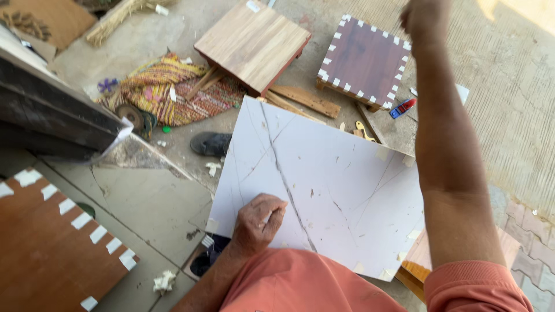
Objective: The person sits on the floor holding a white furniture panel on their lap and peels masking tape strips off its edges by hand, discarding the used tape pieces on the floor. They reposition the panel and continue peeling tape from other taped panels beside them.
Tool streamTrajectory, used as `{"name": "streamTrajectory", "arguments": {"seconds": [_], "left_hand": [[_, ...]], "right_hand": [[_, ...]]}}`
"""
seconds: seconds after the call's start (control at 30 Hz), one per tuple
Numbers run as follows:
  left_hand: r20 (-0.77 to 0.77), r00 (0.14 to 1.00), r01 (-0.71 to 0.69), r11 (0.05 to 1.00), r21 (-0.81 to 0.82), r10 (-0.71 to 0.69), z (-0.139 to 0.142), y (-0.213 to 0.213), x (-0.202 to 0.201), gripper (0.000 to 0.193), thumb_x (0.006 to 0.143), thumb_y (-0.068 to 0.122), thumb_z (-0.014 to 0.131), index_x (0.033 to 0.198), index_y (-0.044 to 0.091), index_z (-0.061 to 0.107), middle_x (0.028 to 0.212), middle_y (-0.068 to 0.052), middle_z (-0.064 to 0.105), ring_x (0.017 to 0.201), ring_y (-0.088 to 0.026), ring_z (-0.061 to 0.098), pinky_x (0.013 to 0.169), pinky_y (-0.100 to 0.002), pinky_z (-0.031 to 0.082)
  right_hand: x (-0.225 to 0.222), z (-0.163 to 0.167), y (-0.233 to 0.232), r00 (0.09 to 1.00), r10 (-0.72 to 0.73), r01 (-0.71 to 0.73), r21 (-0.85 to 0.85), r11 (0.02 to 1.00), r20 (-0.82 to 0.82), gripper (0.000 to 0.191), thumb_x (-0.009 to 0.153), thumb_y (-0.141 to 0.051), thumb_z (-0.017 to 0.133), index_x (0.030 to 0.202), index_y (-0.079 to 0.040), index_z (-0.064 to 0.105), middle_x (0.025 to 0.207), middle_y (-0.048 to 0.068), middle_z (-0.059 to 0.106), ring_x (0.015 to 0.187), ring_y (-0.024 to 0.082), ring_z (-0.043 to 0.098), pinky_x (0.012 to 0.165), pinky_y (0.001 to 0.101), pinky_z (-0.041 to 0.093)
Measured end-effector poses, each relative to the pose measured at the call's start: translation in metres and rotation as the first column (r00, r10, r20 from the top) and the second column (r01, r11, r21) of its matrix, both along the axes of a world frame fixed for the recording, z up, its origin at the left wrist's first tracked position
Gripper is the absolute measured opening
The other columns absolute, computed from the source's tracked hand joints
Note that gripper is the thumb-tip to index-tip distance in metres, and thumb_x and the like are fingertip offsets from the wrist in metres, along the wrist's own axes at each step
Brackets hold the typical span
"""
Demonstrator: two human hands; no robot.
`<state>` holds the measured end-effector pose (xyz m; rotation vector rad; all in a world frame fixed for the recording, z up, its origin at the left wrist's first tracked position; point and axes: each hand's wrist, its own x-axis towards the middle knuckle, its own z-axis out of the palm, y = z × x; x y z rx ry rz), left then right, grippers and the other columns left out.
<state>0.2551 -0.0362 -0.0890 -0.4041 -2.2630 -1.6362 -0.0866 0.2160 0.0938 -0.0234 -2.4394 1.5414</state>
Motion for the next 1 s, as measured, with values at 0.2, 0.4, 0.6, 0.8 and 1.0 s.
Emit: {"name": "streamTrajectory", "arguments": {"seconds": [0.2, 0.4, 0.6, 0.8, 1.0], "left_hand": [[0.024, 0.996, -0.087, 0.996, 0.022, 0.086, 0.006, -0.011, 0.012, 0.010, 0.092, 0.003, 0.072, 0.101, 0.005, 0.071, 0.092, -0.010, 0.073, 0.077, -0.022, 0.073, 0.065, -0.033, 0.060], [-0.153, 0.982, -0.116, 0.993, -0.032, 0.110, -0.005, -0.038, 0.011, 0.016, 0.093, 0.004, 0.072, 0.108, 0.004, 0.067, 0.099, -0.011, 0.071, 0.090, -0.027, 0.072, 0.076, -0.036, 0.060], [0.019, 0.911, -0.406, 0.904, -0.135, 0.412, -0.055, -0.109, 0.034, 0.024, 0.106, 0.022, 0.070, 0.120, 0.003, 0.068, 0.116, -0.010, 0.069, 0.105, -0.024, 0.070, 0.090, -0.036, 0.060], [0.402, 0.895, -0.290, 0.938, 0.192, 0.194, -0.103, -0.109, 0.068, 0.058, 0.107, 0.050, 0.055, 0.129, -0.002, 0.066, 0.126, -0.014, 0.066, 0.116, -0.025, 0.064, 0.100, -0.034, 0.052], [0.336, 0.902, -0.329, 0.935, 0.133, 0.270, -0.103, -0.085, 0.063, 0.058, 0.108, 0.053, 0.054, 0.123, -0.001, 0.069, 0.123, -0.013, 0.068, 0.117, -0.025, 0.065, 0.099, -0.036, 0.053]], "right_hand": [[0.017, -0.042, 0.008, 0.949, 0.253, -0.294, 0.240, 0.925, 0.187, 0.021, 0.104, -0.019, 0.059, 0.117, -0.004, 0.065, 0.102, 0.009, 0.075, 0.084, 0.016, 0.073, 0.069, 0.0327, 0.059], [0.035, -0.043, 0.034, 0.849, 0.461, -0.528, 0.418, 0.739, 0.259, 0.028, 0.112, -0.020, 0.063, 0.133, -0.002, 0.063, 0.120, 0.016, 0.073, 0.106, 0.022, 0.072, 0.092, 0.0382, 0.056], [0.096, -0.090, 0.057, 0.744, 0.594, -0.607, 0.679, 0.412, 0.305, 0.057, 0.105, -0.048, 0.060, 0.135, 0.000, 0.065, 0.116, 0.020, 0.072, 0.101, 0.033, 0.071, 0.079, 0.0446, 0.058], [0.158, -0.101, 0.088, 0.827, 0.431, -0.546, 0.703, 0.456, 0.362, 0.064, 0.099, -0.059, 0.058, 0.135, -0.006, 0.069, 0.098, 0.017, 0.074, 0.094, 0.031, 0.073, 0.075, 0.0444, 0.058], [0.191, -0.134, 0.116, 0.926, 0.232, -0.378, 0.685, 0.623, 0.299, 0.061, 0.114, -0.066, 0.061, 0.119, -0.007, 0.077, 0.081, 0.014, 0.071, 0.075, 0.026, 0.070, 0.070, 0.0414, 0.054]]}}
